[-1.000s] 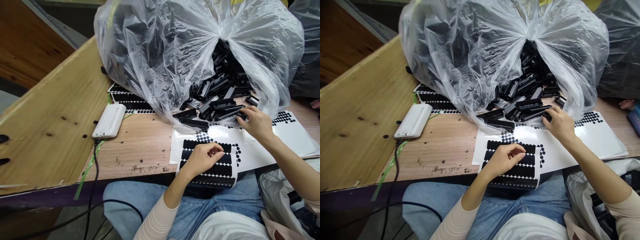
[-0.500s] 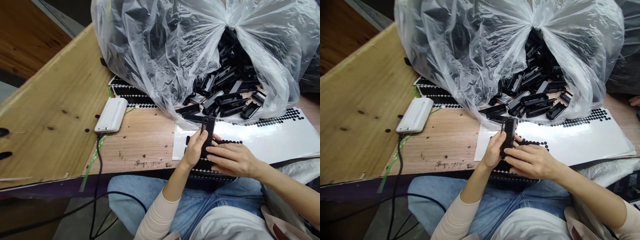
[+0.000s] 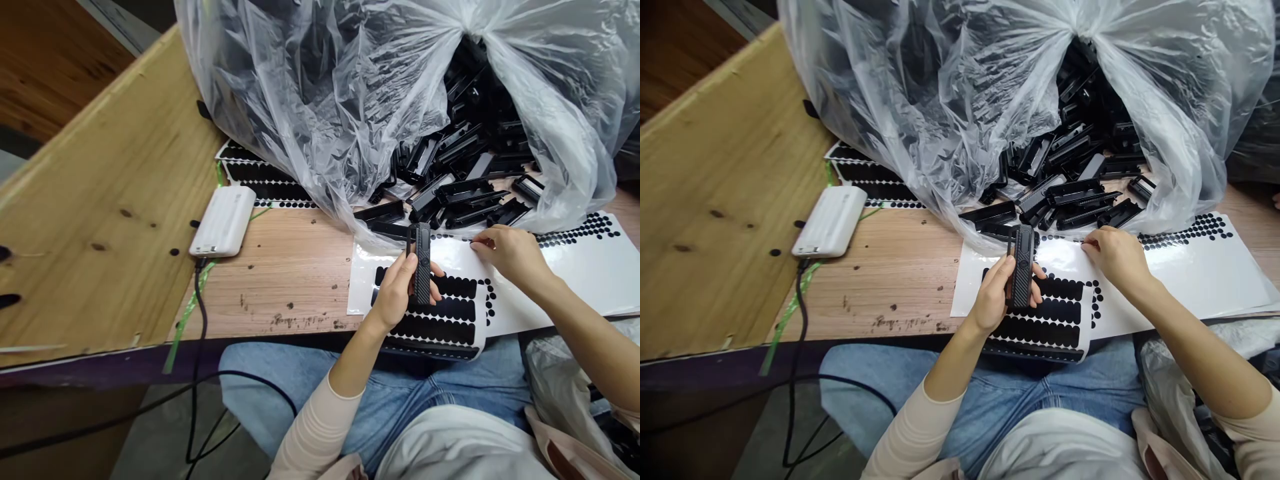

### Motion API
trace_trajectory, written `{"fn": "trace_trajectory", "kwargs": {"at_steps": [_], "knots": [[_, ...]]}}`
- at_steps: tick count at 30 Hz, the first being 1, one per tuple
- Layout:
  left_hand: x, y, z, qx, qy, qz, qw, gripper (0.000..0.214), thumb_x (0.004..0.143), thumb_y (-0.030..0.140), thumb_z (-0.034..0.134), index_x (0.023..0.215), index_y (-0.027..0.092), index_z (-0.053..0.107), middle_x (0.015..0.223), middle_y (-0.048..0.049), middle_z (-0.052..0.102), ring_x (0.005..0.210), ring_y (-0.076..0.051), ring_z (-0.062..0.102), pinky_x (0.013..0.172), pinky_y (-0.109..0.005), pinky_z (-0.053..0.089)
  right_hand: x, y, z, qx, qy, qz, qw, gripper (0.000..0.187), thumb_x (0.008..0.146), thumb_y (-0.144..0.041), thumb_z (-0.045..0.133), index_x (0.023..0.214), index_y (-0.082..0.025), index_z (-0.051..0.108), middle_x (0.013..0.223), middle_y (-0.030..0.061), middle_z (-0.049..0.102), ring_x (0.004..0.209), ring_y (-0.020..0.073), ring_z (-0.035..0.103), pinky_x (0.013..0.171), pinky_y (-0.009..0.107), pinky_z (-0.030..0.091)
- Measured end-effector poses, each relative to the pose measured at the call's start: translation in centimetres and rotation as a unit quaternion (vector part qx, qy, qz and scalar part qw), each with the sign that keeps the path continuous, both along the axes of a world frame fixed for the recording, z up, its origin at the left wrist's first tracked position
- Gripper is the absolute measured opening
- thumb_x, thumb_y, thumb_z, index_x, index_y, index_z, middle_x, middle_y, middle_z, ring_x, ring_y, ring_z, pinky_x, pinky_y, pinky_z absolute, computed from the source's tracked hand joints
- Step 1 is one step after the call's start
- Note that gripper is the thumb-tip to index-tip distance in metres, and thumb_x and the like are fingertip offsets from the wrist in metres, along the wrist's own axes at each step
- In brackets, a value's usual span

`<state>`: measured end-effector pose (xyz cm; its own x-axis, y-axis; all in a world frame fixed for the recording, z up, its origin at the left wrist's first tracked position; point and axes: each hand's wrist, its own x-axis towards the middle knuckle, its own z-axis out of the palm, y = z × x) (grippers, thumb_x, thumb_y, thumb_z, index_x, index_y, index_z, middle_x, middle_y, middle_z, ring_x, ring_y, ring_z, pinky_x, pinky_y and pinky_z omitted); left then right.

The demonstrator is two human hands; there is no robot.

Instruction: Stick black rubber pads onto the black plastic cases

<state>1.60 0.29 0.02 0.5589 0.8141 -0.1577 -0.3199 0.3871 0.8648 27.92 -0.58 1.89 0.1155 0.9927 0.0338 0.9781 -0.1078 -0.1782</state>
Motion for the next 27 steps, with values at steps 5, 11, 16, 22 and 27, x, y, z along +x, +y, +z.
{"fn": "trace_trajectory", "kwargs": {"at_steps": [5,11,16,22,27], "knots": [[0.1,-0.1,-0.1,0.009,0.004,0.003,1.000,0.052,0.107,0.065,0.052,0.112,0.014,0.060,0.108,-0.0129,0.079,0.060,-0.014,0.071,0.054,-0.026,0.058,0.7,1.2,1.5,-0.072,0.055,-0.040,0.995,0.012,0.089,-0.032,0.077,0.077,-0.027,0.079,0.079,0.0054,0.080,0.076,0.0317,0.072,0.063,0.041,0.045],[0.1,-0.1,-0.3,0.013,-0.009,-0.001,1.000,0.054,0.106,0.066,0.053,0.123,0.014,0.059,0.102,-0.0113,0.080,0.058,-0.016,0.072,0.051,-0.026,0.056,-3.2,-0.8,4.6,-0.176,0.504,-0.018,0.845,0.043,0.078,-0.066,0.090,0.085,-0.024,0.082,0.083,0.0055,0.078,0.071,0.0206,0.067,0.065,0.034,0.054],[0.0,-0.2,-0.5,0.010,0.012,-0.010,1.000,0.065,0.107,0.069,0.051,0.136,0.011,0.058,0.070,-0.0034,0.074,0.051,-0.017,0.067,0.050,-0.025,0.053,-7.5,-1.1,4.8,-0.169,0.641,-0.044,0.748,0.047,0.069,-0.062,0.099,0.077,-0.020,0.080,0.077,0.0024,0.074,0.072,0.0149,0.065,0.069,0.028,0.055],[0.0,-0.3,-0.4,0.014,0.011,-0.014,1.000,0.064,0.109,0.065,0.049,0.141,0.011,0.058,0.069,-0.0039,0.075,0.048,-0.017,0.064,0.051,-0.026,0.053,-8.2,-0.6,4.6,-0.138,0.629,-0.035,0.764,0.051,0.066,-0.065,0.100,0.076,-0.019,0.080,0.069,0.0010,0.070,0.064,0.0130,0.061,0.063,0.028,0.051],[0.0,-0.3,-0.4,0.015,0.014,-0.009,1.000,0.060,0.107,0.067,0.050,0.129,0.012,0.062,0.066,-0.0036,0.073,0.047,-0.017,0.064,0.049,-0.026,0.052,-8.6,-0.7,4.5,-0.133,0.632,-0.038,0.763,0.049,0.065,-0.060,0.102,0.076,-0.019,0.078,0.066,0.0001,0.069,0.062,0.0140,0.061,0.062,0.028,0.052]]}}
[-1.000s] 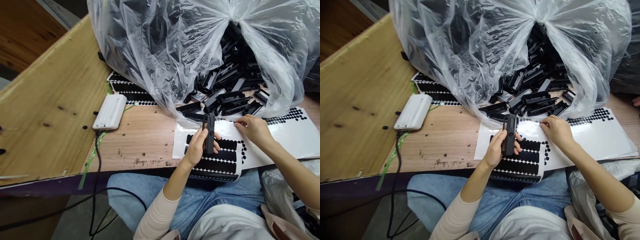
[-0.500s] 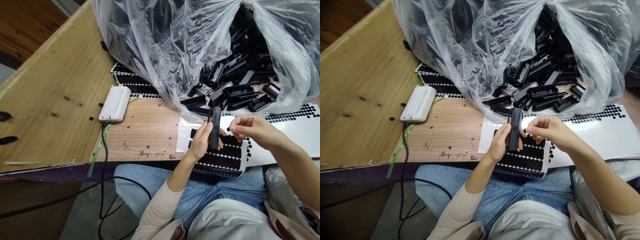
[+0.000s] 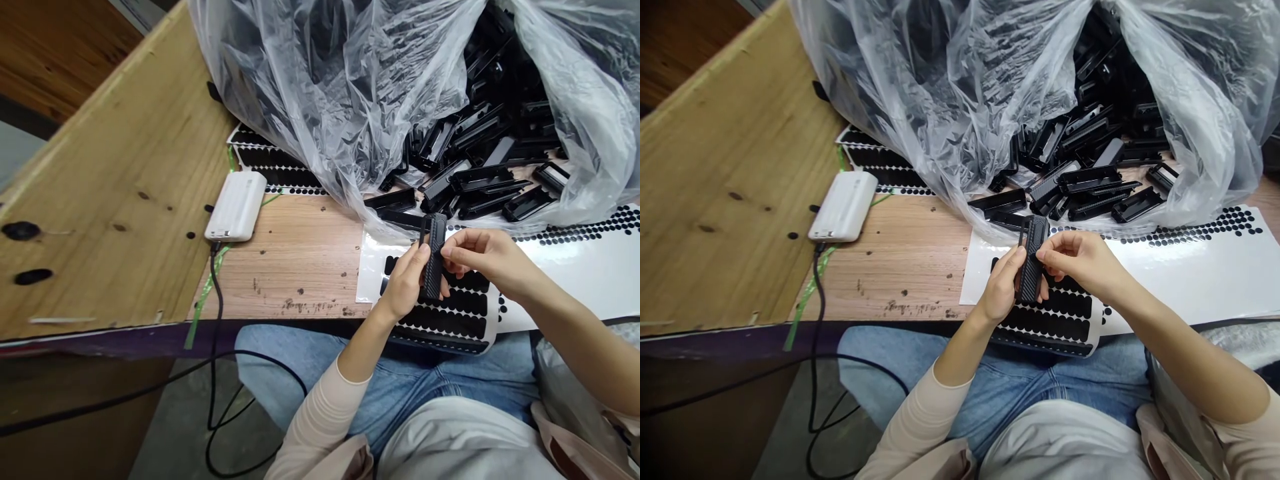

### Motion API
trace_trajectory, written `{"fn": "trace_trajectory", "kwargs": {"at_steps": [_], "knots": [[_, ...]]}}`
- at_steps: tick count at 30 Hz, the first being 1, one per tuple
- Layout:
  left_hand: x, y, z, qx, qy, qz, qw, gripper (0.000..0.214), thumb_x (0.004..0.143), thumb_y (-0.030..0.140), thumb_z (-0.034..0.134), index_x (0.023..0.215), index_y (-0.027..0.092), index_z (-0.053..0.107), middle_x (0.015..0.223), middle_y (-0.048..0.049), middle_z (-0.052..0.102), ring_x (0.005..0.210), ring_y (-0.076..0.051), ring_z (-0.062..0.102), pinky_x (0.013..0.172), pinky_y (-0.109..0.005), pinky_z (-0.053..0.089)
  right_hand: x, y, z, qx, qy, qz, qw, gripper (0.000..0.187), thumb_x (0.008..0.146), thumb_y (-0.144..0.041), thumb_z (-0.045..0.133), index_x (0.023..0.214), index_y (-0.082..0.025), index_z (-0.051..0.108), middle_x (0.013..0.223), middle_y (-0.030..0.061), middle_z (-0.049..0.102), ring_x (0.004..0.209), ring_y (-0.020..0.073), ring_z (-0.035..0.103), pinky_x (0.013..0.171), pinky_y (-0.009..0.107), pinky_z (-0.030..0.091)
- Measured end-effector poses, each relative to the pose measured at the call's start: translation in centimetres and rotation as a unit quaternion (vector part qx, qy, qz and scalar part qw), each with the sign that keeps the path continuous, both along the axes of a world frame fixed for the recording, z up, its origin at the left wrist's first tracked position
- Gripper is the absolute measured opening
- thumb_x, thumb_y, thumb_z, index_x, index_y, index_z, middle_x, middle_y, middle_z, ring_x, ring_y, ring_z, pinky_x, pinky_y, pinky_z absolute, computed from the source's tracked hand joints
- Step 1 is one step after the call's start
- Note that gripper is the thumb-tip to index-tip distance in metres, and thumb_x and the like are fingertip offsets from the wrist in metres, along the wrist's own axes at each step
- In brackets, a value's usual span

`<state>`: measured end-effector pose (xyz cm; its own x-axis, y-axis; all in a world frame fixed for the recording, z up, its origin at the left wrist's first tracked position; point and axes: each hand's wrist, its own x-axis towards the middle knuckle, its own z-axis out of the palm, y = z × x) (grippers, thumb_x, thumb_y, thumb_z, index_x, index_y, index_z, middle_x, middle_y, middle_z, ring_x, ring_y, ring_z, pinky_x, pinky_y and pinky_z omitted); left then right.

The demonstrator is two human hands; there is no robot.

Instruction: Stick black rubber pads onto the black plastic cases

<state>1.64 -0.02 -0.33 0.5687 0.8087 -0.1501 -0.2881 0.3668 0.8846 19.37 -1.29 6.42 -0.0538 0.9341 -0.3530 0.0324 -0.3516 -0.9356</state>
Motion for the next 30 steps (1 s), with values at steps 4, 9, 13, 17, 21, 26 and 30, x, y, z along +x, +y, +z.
{"fn": "trace_trajectory", "kwargs": {"at_steps": [4,9,13,17,21,26,30], "knots": [[0.0,-0.1,0.0,0.007,0.004,-0.001,1.000,0.055,0.109,0.065,0.048,0.123,0.014,0.061,0.064,-0.0034,0.072,0.047,-0.018,0.064,0.049,-0.026,0.052,-0.2,0.1,-0.1,0.006,-0.016,-0.002,1.000,0.050,0.065,-0.061,0.101,0.077,-0.018,0.077,0.066,0.0002,0.069,0.060,0.0138,0.061,0.061,0.029,0.052],[0.0,0.0,0.0,0.004,0.013,0.002,1.000,0.055,0.109,0.064,0.048,0.125,0.014,0.062,0.069,-0.0045,0.074,0.049,-0.018,0.065,0.049,-0.027,0.052,-0.2,0.1,0.2,0.021,-0.055,0.010,0.998,0.053,0.068,-0.065,0.098,0.078,-0.018,0.076,0.068,0.0009,0.069,0.061,0.0143,0.062,0.061,0.030,0.052],[0.0,-0.1,0.2,0.010,0.018,0.002,1.000,0.054,0.109,0.064,0.048,0.124,0.014,0.063,0.068,-0.0036,0.073,0.049,-0.017,0.065,0.049,-0.027,0.052,-0.2,-0.2,0.2,0.041,-0.089,0.015,0.995,0.049,0.074,-0.063,0.095,0.081,-0.018,0.076,0.072,0.0008,0.069,0.063,0.0154,0.063,0.064,0.031,0.053],[-0.1,-0.1,0.1,0.015,0.023,0.001,1.000,0.054,0.110,0.065,0.046,0.123,0.015,0.062,0.064,-0.0024,0.071,0.049,-0.017,0.063,0.049,-0.026,0.051,-0.1,-0.5,0.0,0.058,-0.123,0.015,0.991,0.043,0.080,-0.059,0.091,0.082,-0.020,0.075,0.075,0.0014,0.070,0.065,0.0168,0.064,0.065,0.033,0.052],[-0.1,-0.1,0.2,0.015,0.031,-0.004,0.999,0.059,0.109,0.069,0.047,0.128,0.015,0.060,0.064,-0.0017,0.071,0.050,-0.017,0.064,0.050,-0.025,0.051,-0.4,-0.7,0.0,0.092,-0.179,0.019,0.979,0.030,0.088,-0.049,0.084,0.084,-0.021,0.074,0.078,0.0019,0.072,0.069,0.0184,0.066,0.068,0.035,0.052],[-0.1,0.1,0.8,0.031,0.035,-0.015,0.999,0.060,0.101,0.065,0.068,0.132,0.015,0.057,0.078,-0.0018,0.075,0.053,-0.015,0.068,0.051,-0.024,0.054,0.3,-0.6,-0.2,0.152,-0.200,0.022,0.968,0.024,0.090,-0.042,0.080,0.097,-0.024,0.068,0.095,0.0030,0.075,0.071,0.0189,0.069,0.068,0.036,0.054],[0.1,0.2,0.8,0.005,0.009,-0.018,1.000,0.057,0.100,0.059,0.070,0.133,0.016,0.053,0.105,-0.0106,0.081,0.054,-0.014,0.071,0.049,-0.023,0.054,3.9,-1.7,-0.9,0.208,-0.357,0.008,0.911,0.020,0.101,-0.045,0.070,0.105,-0.025,0.074,0.097,0.0060,0.076,0.074,0.0221,0.068,0.069,0.038,0.052]]}}
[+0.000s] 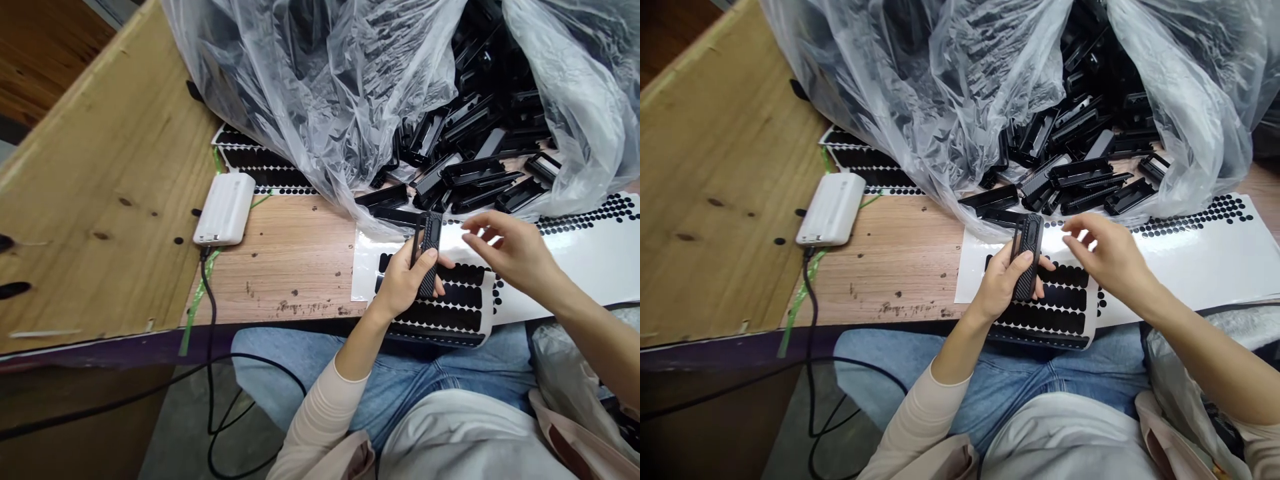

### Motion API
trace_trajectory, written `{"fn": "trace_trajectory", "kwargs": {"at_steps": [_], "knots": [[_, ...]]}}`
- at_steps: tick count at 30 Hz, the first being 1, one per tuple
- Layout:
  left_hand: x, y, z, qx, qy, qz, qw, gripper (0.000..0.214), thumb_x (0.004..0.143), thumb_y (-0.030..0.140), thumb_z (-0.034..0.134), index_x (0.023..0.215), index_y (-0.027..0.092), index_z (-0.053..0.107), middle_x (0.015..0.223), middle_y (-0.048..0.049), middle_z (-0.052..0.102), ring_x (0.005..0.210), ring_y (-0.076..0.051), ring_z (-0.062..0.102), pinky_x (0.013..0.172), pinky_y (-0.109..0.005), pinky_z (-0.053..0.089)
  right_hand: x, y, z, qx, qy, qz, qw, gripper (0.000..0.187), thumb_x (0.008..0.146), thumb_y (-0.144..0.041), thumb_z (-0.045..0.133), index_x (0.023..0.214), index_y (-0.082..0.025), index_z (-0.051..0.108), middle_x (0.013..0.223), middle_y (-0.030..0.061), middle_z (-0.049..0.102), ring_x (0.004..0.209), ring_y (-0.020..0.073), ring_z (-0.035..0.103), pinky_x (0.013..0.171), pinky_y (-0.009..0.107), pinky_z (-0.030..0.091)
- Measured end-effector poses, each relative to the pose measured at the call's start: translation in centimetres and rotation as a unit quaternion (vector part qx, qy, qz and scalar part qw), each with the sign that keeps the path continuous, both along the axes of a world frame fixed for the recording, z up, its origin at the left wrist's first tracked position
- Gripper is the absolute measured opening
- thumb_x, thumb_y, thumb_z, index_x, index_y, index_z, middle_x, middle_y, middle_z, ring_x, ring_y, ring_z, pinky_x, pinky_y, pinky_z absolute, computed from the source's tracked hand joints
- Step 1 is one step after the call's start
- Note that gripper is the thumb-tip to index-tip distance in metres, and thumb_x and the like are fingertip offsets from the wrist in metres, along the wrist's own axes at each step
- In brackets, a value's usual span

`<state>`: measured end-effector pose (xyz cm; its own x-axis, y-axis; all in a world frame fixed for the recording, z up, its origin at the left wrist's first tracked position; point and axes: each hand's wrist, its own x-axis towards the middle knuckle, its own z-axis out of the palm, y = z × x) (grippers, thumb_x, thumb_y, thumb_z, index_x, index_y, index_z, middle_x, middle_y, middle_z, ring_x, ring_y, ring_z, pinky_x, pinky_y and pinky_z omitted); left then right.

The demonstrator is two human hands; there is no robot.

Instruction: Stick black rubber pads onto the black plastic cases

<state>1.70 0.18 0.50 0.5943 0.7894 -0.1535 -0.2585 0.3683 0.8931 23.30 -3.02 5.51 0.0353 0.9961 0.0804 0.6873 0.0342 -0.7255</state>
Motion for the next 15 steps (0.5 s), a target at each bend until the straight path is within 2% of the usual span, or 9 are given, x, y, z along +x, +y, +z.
{"fn": "trace_trajectory", "kwargs": {"at_steps": [2,4,6,9,11,13,15], "knots": [[0.0,0.1,-0.1,-0.011,-0.010,0.002,1.000,0.056,0.100,0.058,0.070,0.132,0.017,0.052,0.107,-0.0125,0.082,0.053,-0.014,0.071,0.049,-0.023,0.054,2.2,-1.3,-0.6,-0.017,-0.088,0.023,0.996,0.024,0.103,-0.048,0.068,0.101,-0.026,0.078,0.093,0.0065,0.077,0.069,0.0223,0.066,0.065,0.039,0.049],[0.0,0.2,-0.1,-0.020,-0.021,0.001,1.000,0.058,0.099,0.057,0.071,0.135,0.017,0.050,0.105,-0.0123,0.083,0.052,-0.015,0.071,0.048,-0.023,0.054,3.8,-2.8,-1.1,-0.039,-0.120,0.073,0.989,0.025,0.103,-0.048,0.070,0.099,-0.026,0.080,0.089,0.0061,0.077,0.065,0.0216,0.065,0.061,0.039,0.047],[0.0,0.3,-0.1,-0.028,-0.035,0.004,0.999,0.062,0.099,0.055,0.072,0.141,0.018,0.047,0.102,-0.0108,0.083,0.051,-0.015,0.071,0.047,-0.023,0.053,4.6,-4.2,-1.1,-0.022,-0.109,0.121,0.986,0.021,0.104,-0.043,0.069,0.098,-0.027,0.081,0.087,0.0064,0.076,0.068,0.0225,0.067,0.062,0.038,0.048],[-0.2,0.5,-0.2,-0.038,-0.053,0.007,0.998,0.065,0.102,0.055,0.066,0.149,0.017,0.043,0.097,-0.0099,0.083,0.050,-0.016,0.071,0.046,-0.023,0.051,4.3,-5.2,0.2,0.018,-0.038,0.169,0.985,0.012,0.102,-0.033,0.072,0.096,-0.029,0.082,0.084,0.0059,0.076,0.074,0.0233,0.069,0.066,0.038,0.052],[-0.3,0.5,-0.2,-0.044,-0.059,-0.003,0.997,0.065,0.104,0.056,0.061,0.151,0.015,0.043,0.095,-0.0106,0.083,0.051,-0.017,0.071,0.046,-0.024,0.051,3.6,-4.9,1.5,0.018,0.039,0.143,0.989,0.006,0.098,-0.033,0.080,0.094,-0.031,0.083,0.083,0.0047,0.077,0.074,0.0234,0.069,0.067,0.039,0.054],[-0.4,0.5,-0.3,-0.049,-0.059,-0.016,0.997,0.067,0.104,0.055,0.060,0.153,0.013,0.043,0.093,-0.0111,0.083,0.051,-0.017,0.071,0.046,-0.024,0.051,2.7,-3.7,2.5,0.004,0.121,0.054,0.991,0.010,0.096,-0.040,0.084,0.090,-0.031,0.083,0.084,0.0043,0.077,0.076,0.0241,0.069,0.069,0.039,0.055],[-0.4,0.5,-0.3,-0.053,-0.056,-0.027,0.997,0.069,0.103,0.055,0.062,0.155,0.013,0.043,0.094,-0.0119,0.084,0.050,-0.017,0.071,0.046,-0.024,0.051,1.8,-2.0,2.8,-0.028,0.191,-0.022,0.981,0.019,0.093,-0.048,0.086,0.088,-0.030,0.083,0.091,0.0049,0.078,0.085,0.0255,0.071,0.075,0.040,0.057]]}}
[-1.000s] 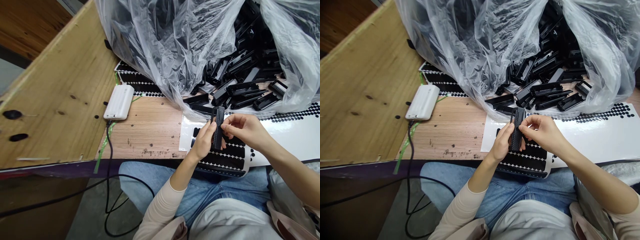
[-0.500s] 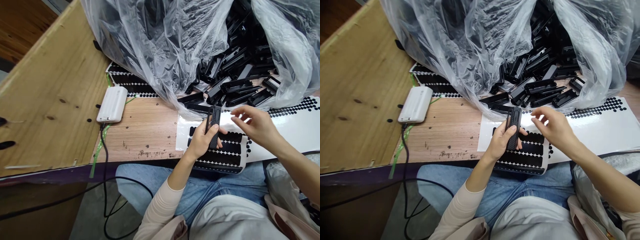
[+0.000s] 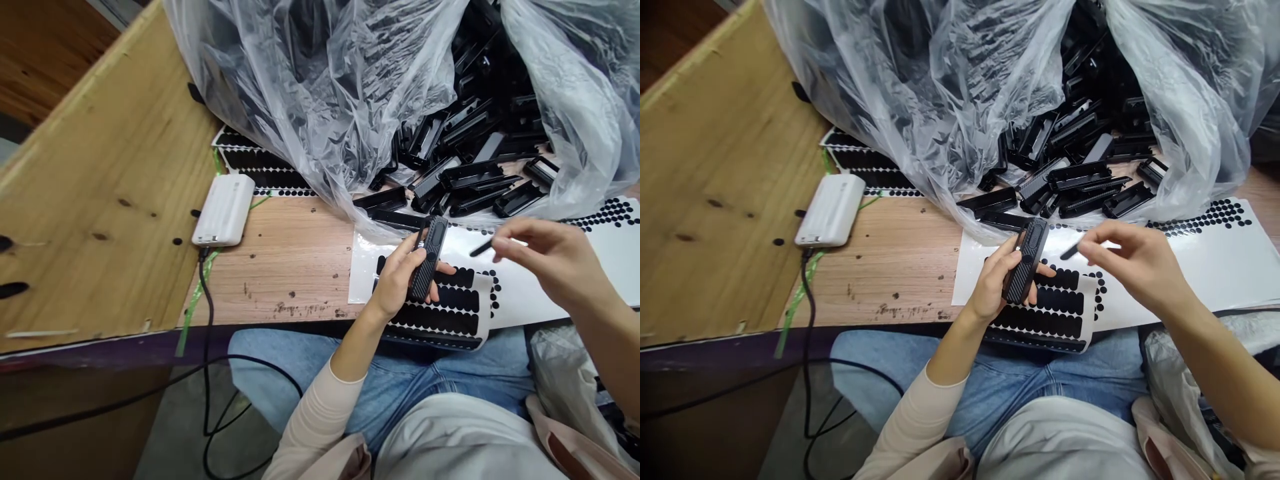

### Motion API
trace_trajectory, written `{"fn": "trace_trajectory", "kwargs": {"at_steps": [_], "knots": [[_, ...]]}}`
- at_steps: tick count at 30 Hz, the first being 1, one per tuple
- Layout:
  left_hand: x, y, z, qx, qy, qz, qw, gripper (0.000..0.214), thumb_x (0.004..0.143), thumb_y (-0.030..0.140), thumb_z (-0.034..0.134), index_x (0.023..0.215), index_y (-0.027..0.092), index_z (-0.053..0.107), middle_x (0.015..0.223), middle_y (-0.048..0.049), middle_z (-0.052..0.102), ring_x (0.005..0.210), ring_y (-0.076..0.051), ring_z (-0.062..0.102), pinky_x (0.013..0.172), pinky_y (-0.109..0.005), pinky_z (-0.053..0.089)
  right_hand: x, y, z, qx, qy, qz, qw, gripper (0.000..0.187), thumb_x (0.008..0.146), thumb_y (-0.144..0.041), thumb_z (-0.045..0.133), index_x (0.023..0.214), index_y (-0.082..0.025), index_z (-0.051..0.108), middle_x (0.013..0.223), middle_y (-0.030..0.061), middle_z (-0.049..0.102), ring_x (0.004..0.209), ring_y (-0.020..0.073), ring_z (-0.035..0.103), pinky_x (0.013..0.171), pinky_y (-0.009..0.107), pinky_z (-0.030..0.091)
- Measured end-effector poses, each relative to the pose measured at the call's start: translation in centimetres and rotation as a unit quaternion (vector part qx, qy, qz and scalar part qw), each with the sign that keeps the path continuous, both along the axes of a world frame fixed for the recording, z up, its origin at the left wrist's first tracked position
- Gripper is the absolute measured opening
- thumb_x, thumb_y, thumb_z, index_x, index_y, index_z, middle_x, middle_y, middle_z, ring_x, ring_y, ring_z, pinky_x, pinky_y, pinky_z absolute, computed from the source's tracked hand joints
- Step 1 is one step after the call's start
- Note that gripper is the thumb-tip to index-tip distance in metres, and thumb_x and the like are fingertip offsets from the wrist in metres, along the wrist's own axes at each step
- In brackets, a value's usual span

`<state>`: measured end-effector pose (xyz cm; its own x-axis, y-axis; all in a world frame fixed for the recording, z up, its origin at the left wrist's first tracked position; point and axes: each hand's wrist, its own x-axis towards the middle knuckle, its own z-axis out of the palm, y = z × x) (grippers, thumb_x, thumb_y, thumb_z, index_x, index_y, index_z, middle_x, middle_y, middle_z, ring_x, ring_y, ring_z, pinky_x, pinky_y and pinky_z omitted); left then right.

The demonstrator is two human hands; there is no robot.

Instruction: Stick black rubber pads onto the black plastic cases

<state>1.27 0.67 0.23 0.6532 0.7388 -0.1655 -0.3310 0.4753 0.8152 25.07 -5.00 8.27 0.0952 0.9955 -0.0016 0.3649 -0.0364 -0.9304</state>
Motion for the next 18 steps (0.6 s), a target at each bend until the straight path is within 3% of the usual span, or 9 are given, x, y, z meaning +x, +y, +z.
{"fn": "trace_trajectory", "kwargs": {"at_steps": [6,18], "knots": [[-0.1,-0.1,0.1,-0.005,0.004,-0.015,1.000,0.070,0.102,0.057,0.062,0.155,0.014,0.047,0.100,-0.0161,0.084,0.049,-0.018,0.071,0.043,-0.023,0.048,-2.0,4.8,-1.6,-0.068,0.115,0.008,0.991,0.032,0.080,-0.054,0.096,0.083,-0.025,0.084,0.128,0.0076,0.078,0.122,0.0320,0.070,0.109,0.047,0.054],[-0.3,-0.2,0.0,-0.019,-0.008,-0.025,0.999,0.072,0.102,0.057,0.063,0.157,0.014,0.046,0.097,-0.0145,0.084,0.049,-0.018,0.071,0.043,-0.022,0.049,-2.4,5.3,-1.5,-0.072,0.094,0.051,0.992,0.033,0.082,-0.058,0.094,0.085,-0.026,0.084,0.122,0.0075,0.079,0.117,0.0311,0.070,0.111,0.048,0.052]]}}
